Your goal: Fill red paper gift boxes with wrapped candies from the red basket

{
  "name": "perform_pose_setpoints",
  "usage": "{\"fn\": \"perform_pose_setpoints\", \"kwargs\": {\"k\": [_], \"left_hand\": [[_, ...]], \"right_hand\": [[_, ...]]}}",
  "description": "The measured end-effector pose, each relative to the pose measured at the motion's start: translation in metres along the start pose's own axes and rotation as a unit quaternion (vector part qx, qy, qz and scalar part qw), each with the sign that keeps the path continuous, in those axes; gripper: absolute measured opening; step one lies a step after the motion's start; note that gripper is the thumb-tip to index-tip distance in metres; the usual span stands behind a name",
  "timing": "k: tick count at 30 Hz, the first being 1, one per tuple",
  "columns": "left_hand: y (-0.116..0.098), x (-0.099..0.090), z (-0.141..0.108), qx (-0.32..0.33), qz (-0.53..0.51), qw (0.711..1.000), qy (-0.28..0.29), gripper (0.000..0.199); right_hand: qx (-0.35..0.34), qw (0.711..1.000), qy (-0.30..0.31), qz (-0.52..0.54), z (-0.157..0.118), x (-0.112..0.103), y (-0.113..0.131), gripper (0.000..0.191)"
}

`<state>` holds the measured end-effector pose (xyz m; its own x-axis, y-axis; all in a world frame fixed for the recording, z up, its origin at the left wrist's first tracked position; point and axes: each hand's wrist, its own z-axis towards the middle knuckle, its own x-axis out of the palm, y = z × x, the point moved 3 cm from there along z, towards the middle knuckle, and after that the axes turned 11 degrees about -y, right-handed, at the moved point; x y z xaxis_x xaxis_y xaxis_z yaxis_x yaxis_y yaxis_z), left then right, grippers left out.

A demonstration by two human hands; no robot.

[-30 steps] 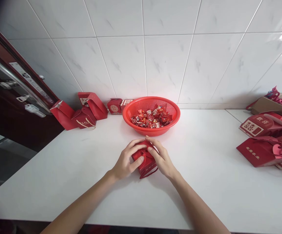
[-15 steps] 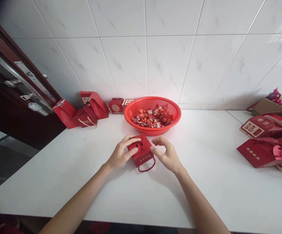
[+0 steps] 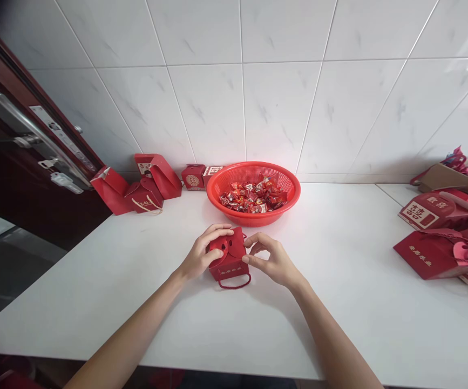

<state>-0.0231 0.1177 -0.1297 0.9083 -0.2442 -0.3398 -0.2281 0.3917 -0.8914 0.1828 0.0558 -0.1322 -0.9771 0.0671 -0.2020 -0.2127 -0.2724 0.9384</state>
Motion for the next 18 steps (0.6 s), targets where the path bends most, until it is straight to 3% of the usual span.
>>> {"fn": "perform_pose_setpoints", "kwargs": {"k": [8, 18], "left_hand": [[-0.001, 0.0004, 0.0012, -0.011, -0.009, 1.0, -0.009, 0.039], [0.0032, 0.0046, -0.0004, -0.023, -0.035, 0.998, -0.048, 0.043]], "right_hand": [[-0.013, 1.0, 0.015, -0.013, -0.0015, 0.0037, 0.0021, 0.034], [-0.014, 1.0, 0.018, 0.001, -0.0012, 0.0039, 0.0035, 0.03]]}}
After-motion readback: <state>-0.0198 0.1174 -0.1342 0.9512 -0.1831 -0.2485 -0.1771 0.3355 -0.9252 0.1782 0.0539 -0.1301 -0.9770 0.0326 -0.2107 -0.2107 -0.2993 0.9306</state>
